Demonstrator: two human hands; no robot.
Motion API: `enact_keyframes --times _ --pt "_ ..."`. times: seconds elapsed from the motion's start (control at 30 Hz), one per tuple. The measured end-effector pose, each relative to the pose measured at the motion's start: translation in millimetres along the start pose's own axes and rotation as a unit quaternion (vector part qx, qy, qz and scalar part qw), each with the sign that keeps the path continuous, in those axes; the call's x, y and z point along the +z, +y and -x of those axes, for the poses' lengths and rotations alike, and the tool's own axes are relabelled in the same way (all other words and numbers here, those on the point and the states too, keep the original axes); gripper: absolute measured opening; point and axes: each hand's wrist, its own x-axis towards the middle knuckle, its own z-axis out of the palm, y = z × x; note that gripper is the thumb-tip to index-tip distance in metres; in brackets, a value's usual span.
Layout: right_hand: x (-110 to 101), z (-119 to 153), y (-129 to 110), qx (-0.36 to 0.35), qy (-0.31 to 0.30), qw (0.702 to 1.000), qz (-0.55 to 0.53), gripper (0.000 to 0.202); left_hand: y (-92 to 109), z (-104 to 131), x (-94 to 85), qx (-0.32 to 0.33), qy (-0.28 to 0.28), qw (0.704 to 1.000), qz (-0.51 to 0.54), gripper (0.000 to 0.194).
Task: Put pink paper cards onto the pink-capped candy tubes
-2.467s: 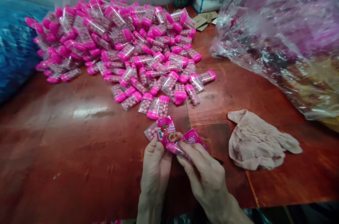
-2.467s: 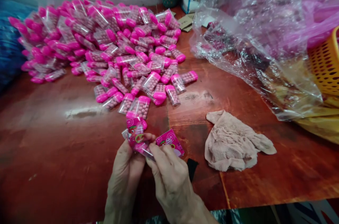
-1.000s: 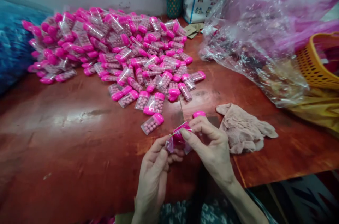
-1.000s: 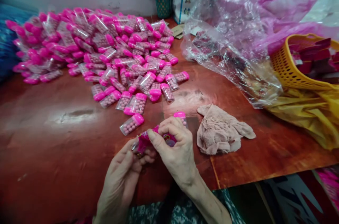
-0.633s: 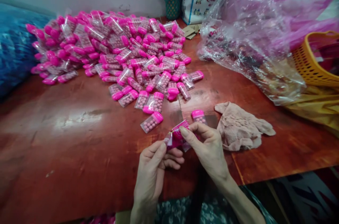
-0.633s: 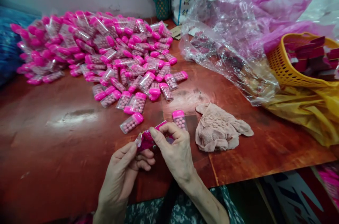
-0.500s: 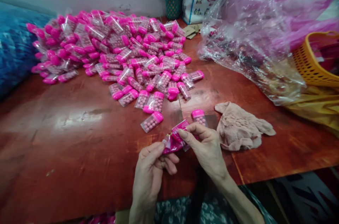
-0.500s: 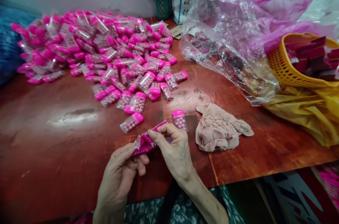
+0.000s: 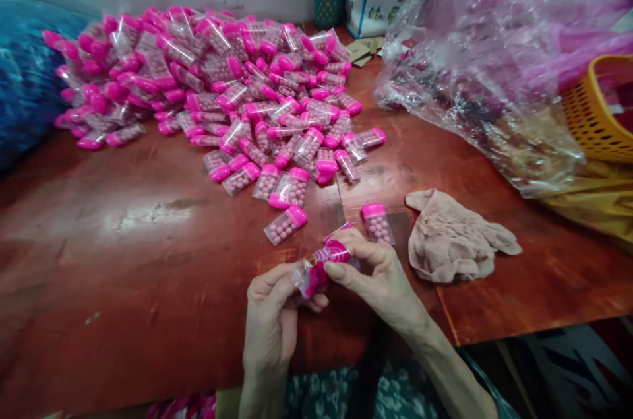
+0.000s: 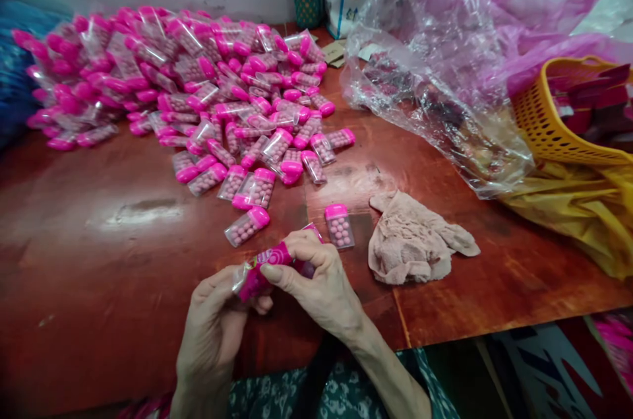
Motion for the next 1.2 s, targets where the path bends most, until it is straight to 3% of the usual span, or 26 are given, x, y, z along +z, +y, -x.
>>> enact_keyframes --times 0.1,0.17,0.27,0.4,0.6,0.7,0.8,0.97,1.1,1.2 --pt "-4 0 2 0.029 -0.073 0.996 -0.046 0.011 -3 -1 1.0 0.047 0.034 0.998 -0.001 0.004" --pt "-7 0 5 0.056 -0.087 0.989 -0.102 0.010 -5 -1 3.1 0.068 0.042 0.997 -0.006 0.003" --pt "-8 -1 9 0.082 -0.050 0.983 -0.156 0.011 -6 -1 5.5 0.064 0.034 0.997 -0.016 0.006" --pt "-2 -3 11 0.072 -0.030 0.989 -0.122 0.006 -5 -1 5.6 0.070 0.016 0.997 -0.019 0.021" --pt "-1 -2 13 0.034 0.005 0.994 -0.107 0.005 -12 -3 -1.3 0.083 0.049 0.993 -0.072 0.010" --pt "-4 -1 15 0.044 -0.003 0.988 -0.148 0.006 -15 -4 -4.7 0.148 0.066 0.973 -0.165 0.013" --pt "-5 -1 16 0.066 -0.001 0.979 -0.191 0.012 -14 -1 -2.7 0.229 0.088 0.935 -0.256 0.017" --pt "-2 -3 12 0.058 0.000 0.991 -0.117 0.015 -11 4 5.2 0.338 0.135 0.881 -0.302 0.031" --pt "-1 -5 9 0.053 -0.006 0.993 -0.101 0.012 -11 9 11.5 0.341 0.157 0.869 -0.323 0.027" --pt "-7 -5 10 0.054 0.010 0.987 -0.153 0.012 -8 13 14.1 0.314 0.121 0.880 -0.335 0.025"
